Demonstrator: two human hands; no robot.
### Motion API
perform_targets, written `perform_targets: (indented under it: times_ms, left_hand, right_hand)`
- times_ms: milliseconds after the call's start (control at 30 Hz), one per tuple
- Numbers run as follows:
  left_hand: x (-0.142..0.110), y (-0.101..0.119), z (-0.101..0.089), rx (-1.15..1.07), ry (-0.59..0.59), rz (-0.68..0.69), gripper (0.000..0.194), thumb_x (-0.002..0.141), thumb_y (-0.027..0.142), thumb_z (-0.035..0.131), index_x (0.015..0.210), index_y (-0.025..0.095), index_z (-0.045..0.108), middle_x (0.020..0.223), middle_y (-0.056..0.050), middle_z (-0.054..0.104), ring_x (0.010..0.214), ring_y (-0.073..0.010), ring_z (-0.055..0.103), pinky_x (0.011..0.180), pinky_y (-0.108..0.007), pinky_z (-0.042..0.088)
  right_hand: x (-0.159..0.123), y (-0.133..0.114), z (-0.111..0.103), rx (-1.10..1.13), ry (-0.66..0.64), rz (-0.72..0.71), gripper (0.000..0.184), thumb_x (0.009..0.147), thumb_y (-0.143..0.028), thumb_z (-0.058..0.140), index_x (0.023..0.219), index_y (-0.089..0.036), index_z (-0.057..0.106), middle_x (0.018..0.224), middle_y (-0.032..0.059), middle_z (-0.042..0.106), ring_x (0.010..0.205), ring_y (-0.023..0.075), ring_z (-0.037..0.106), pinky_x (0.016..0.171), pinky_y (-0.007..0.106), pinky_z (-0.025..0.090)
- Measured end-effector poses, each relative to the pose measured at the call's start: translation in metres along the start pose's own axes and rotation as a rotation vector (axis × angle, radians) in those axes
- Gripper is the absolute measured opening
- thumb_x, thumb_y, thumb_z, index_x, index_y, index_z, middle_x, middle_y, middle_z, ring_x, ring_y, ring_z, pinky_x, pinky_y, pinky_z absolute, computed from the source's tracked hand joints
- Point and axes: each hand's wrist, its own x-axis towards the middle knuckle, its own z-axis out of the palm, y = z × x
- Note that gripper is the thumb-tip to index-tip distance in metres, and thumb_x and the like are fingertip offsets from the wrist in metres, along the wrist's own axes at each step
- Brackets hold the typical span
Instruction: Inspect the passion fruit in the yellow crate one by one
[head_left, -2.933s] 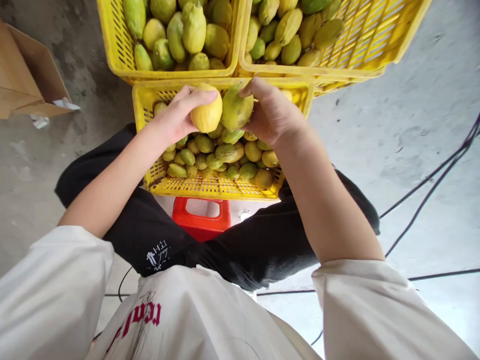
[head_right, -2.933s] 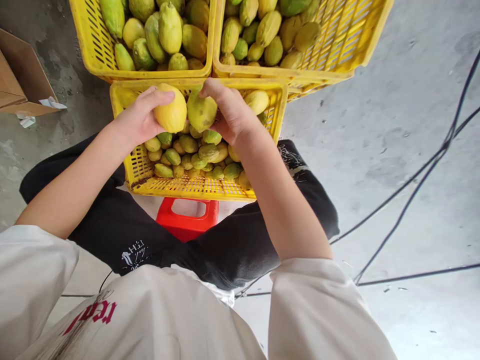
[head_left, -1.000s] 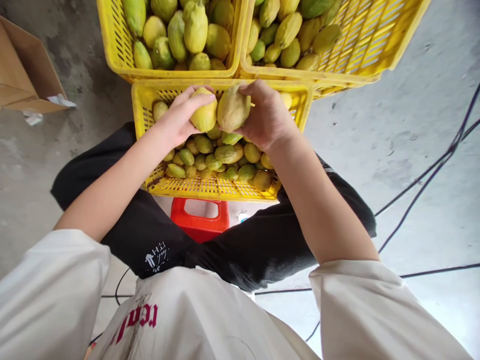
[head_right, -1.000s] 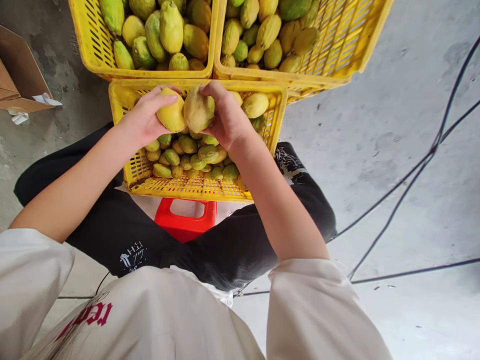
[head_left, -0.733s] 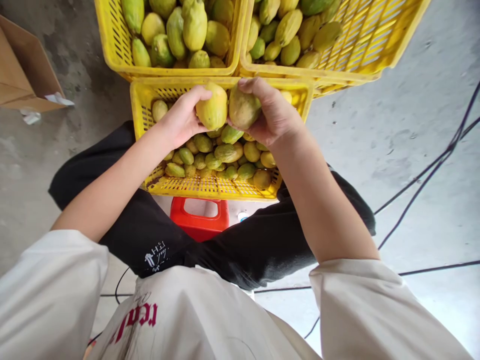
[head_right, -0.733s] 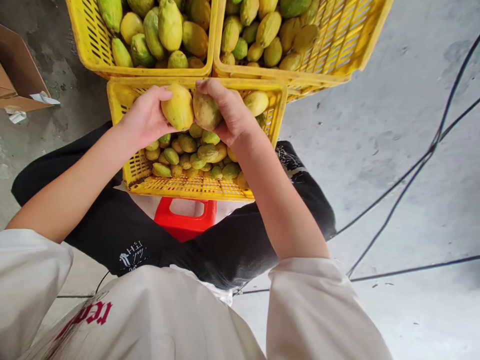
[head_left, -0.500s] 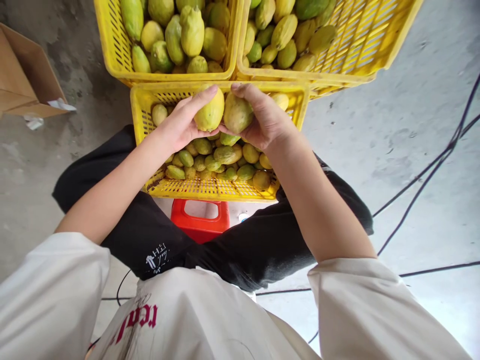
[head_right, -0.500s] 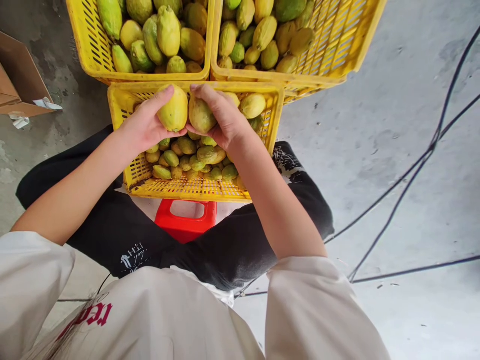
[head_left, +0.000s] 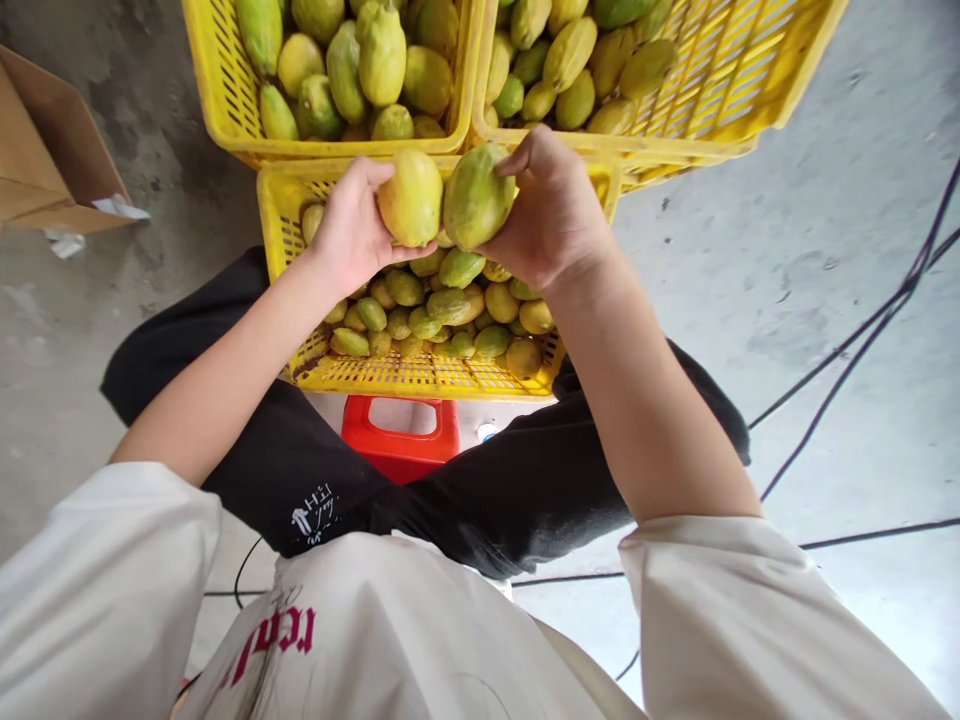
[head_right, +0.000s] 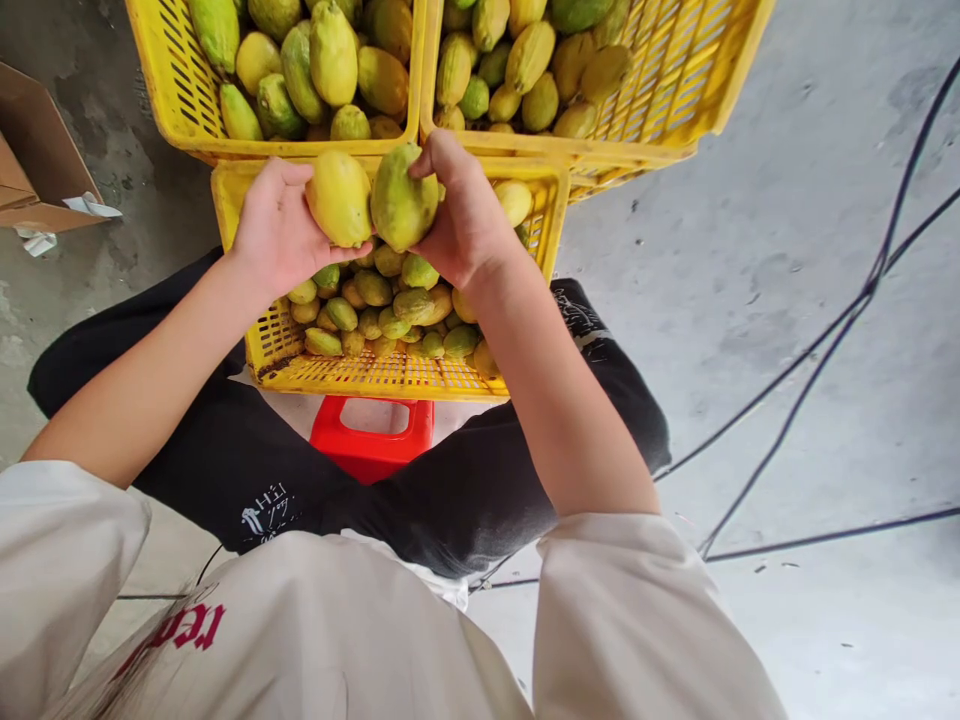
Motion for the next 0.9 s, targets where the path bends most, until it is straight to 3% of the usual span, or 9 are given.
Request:
perform_targets:
  times_ms: [67, 167, 333, 467, 600, 733, 833, 900]
  left_hand:
    - [0.004, 0.0, -0.003, 0.0, -0.012, -0.007, 0.036, 0.121, 0.039, 0.045, 0.111, 0.025, 0.076, 0.092, -0.006, 0.082, 0.104, -0.0305, 0.084, 0.079, -0.033, 0.064]
    - [0.007, 0.001, -0.006, -0.061, -0.026, -0.079, 0.038, 0.118, 0.051, 0.051, 0.115, 0.026, 0.079, 0.085, -0.007, 0.079, 0.094, -0.0318, 0.084, 0.065, -0.033, 0.058]
    - [-0.003, 0.004, -0.001, -0.013, -0.036, -0.105, 0.045, 0.118, 0.048, 0.042, 0.119, 0.02, 0.077, 0.078, -0.009, 0.076, 0.103, -0.0366, 0.087, 0.072, -0.034, 0.063]
    - [-0.007, 0.003, 0.001, -0.051, -0.064, -0.085, 0.047, 0.116, 0.054, 0.048, 0.128, 0.021, 0.079, 0.078, -0.01, 0.079, 0.104, -0.0375, 0.086, 0.088, -0.042, 0.071]
    - [-0.006, 0.003, -0.001, -0.12, -0.077, -0.073, 0.047, 0.116, 0.055, 0.049, 0.133, 0.02, 0.077, 0.079, -0.008, 0.077, 0.081, -0.0318, 0.083, 0.069, -0.036, 0.067]
    - [-0.005, 0.005, -0.002, -0.089, -0.109, -0.022, 0.037, 0.119, 0.044, 0.05, 0.121, 0.019, 0.077, 0.081, -0.008, 0.078, 0.07, -0.024, 0.075, 0.063, -0.031, 0.061]
    - [-0.003, 0.006, -0.002, -0.056, -0.044, 0.015, 0.036, 0.121, 0.034, 0.043, 0.105, 0.019, 0.071, 0.083, -0.006, 0.078, 0.072, -0.0194, 0.072, 0.066, -0.028, 0.063]
    - [0.0, 0.006, -0.002, -0.071, -0.003, 0.017, 0.032, 0.12, 0.035, 0.047, 0.104, 0.02, 0.071, 0.081, -0.005, 0.076, 0.071, -0.019, 0.071, 0.063, -0.026, 0.062]
  right_hand:
    - [-0.001, 0.002, 0.001, 0.006, -0.048, -0.026, 0.017, 0.104, -0.018, 0.05, 0.1, -0.024, 0.066, 0.085, 0.0013, 0.069, 0.083, 0.0215, 0.071, 0.064, 0.025, 0.062]
    - [-0.002, 0.004, 0.007, 0.037, -0.061, -0.027, 0.034, 0.124, -0.023, 0.049, 0.094, -0.026, 0.066, 0.083, -0.0018, 0.071, 0.075, 0.0187, 0.067, 0.061, 0.024, 0.063]
    - [-0.004, 0.005, 0.011, 0.046, -0.008, 0.01, 0.044, 0.13, -0.023, 0.041, 0.093, -0.021, 0.064, 0.077, -0.0041, 0.068, 0.068, 0.0134, 0.066, 0.056, 0.02, 0.059]
    - [-0.003, 0.007, 0.009, 0.065, -0.048, 0.002, 0.038, 0.127, -0.031, 0.045, 0.099, -0.02, 0.066, 0.083, -0.0029, 0.073, 0.073, 0.0138, 0.072, 0.059, 0.02, 0.066]
    - [-0.003, 0.008, 0.007, 0.099, -0.06, -0.019, 0.046, 0.115, -0.056, 0.047, 0.095, -0.019, 0.065, 0.08, 0.0013, 0.073, 0.069, 0.0165, 0.069, 0.055, 0.022, 0.065]
    - [-0.003, 0.007, 0.002, 0.123, -0.1, -0.08, 0.036, 0.1, -0.046, 0.047, 0.087, -0.018, 0.066, 0.083, 0.006, 0.076, 0.074, 0.0166, 0.073, 0.063, 0.023, 0.068]
    - [-0.002, 0.007, -0.001, 0.143, -0.115, -0.12, 0.029, 0.088, -0.043, 0.055, 0.094, -0.017, 0.067, 0.089, 0.0048, 0.076, 0.083, 0.0177, 0.078, 0.076, 0.027, 0.073]
    - [0.0, 0.009, -0.002, 0.132, -0.136, -0.127, 0.029, 0.083, -0.042, 0.06, 0.1, -0.019, 0.064, 0.091, 0.0017, 0.074, 0.088, 0.0202, 0.081, 0.083, 0.032, 0.075]
